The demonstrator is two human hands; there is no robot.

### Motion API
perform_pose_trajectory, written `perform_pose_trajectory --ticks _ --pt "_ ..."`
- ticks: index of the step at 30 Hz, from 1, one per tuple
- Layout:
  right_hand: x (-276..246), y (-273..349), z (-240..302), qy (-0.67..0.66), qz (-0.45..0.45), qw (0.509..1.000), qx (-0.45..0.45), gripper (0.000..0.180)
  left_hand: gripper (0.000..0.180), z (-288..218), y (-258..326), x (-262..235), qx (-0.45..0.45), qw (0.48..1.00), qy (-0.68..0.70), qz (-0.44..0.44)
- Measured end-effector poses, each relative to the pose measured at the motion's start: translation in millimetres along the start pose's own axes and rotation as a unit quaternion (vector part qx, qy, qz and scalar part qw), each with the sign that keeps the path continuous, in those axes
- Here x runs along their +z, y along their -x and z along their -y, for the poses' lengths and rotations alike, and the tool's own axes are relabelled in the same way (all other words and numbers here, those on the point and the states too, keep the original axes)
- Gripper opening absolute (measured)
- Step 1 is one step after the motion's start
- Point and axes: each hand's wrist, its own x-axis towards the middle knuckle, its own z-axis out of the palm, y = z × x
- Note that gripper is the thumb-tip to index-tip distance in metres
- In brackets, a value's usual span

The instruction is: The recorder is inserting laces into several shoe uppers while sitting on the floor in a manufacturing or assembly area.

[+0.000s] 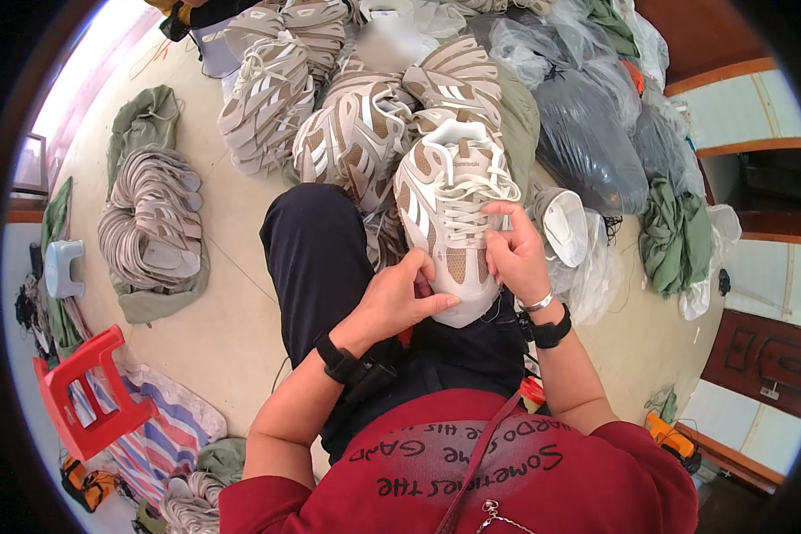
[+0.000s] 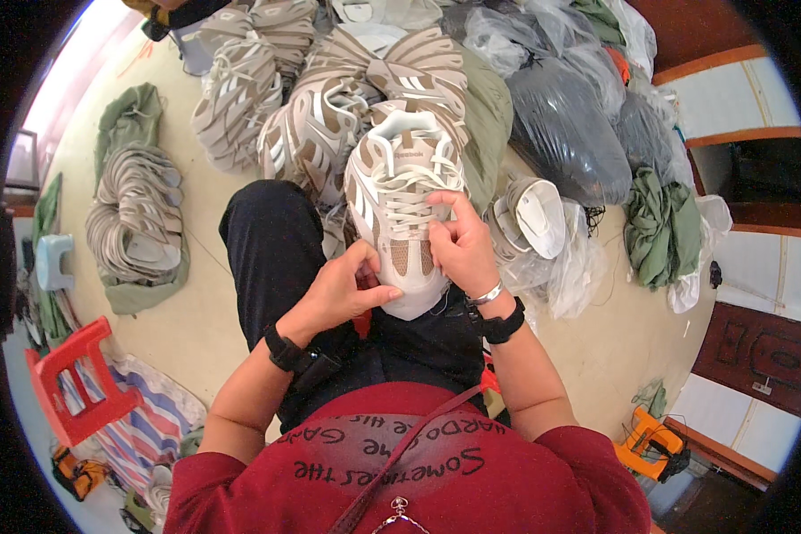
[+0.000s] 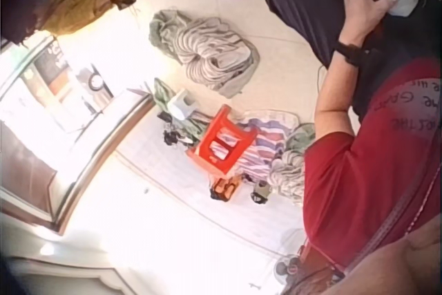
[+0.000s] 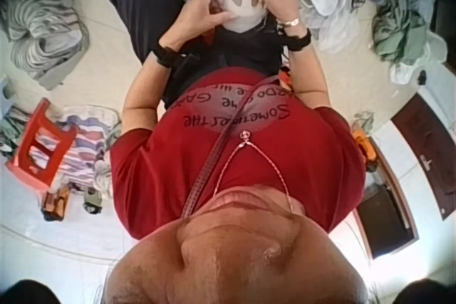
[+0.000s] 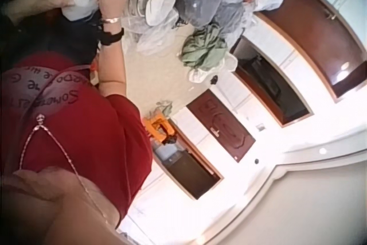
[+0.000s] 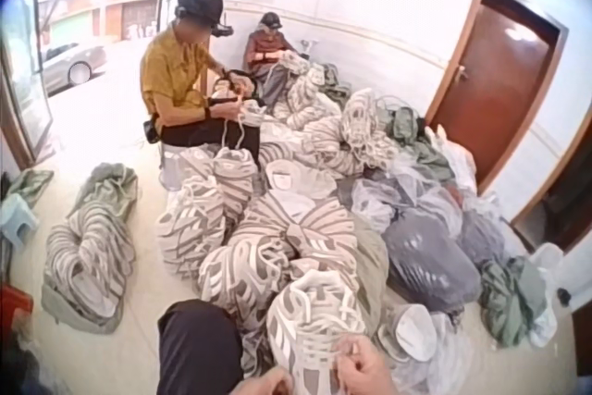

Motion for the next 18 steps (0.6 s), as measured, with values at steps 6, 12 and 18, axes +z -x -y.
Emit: perform_pose_trajectory --ticks 6,12,18 --pt "-0.1 1.3 3.0 0.009 0.003 1.000 -0.022 0.051 0.041 -1.5 0.6 0.1 -0.001 1.000 0.000 -0.003" --pt "-9.4 -3.2 14.9 0.013 0.048 0.999 0.014 0.057 0.040 -1.6 -0.3 0.5 0.001 1.000 -0.001 -0.006" --pt "-31.3 -29.4 51.7 0.080 0.160 0.983 0.031 0.062 0.045 4.0 -1.5 1.5 0.014 1.000 0.013 0.006"
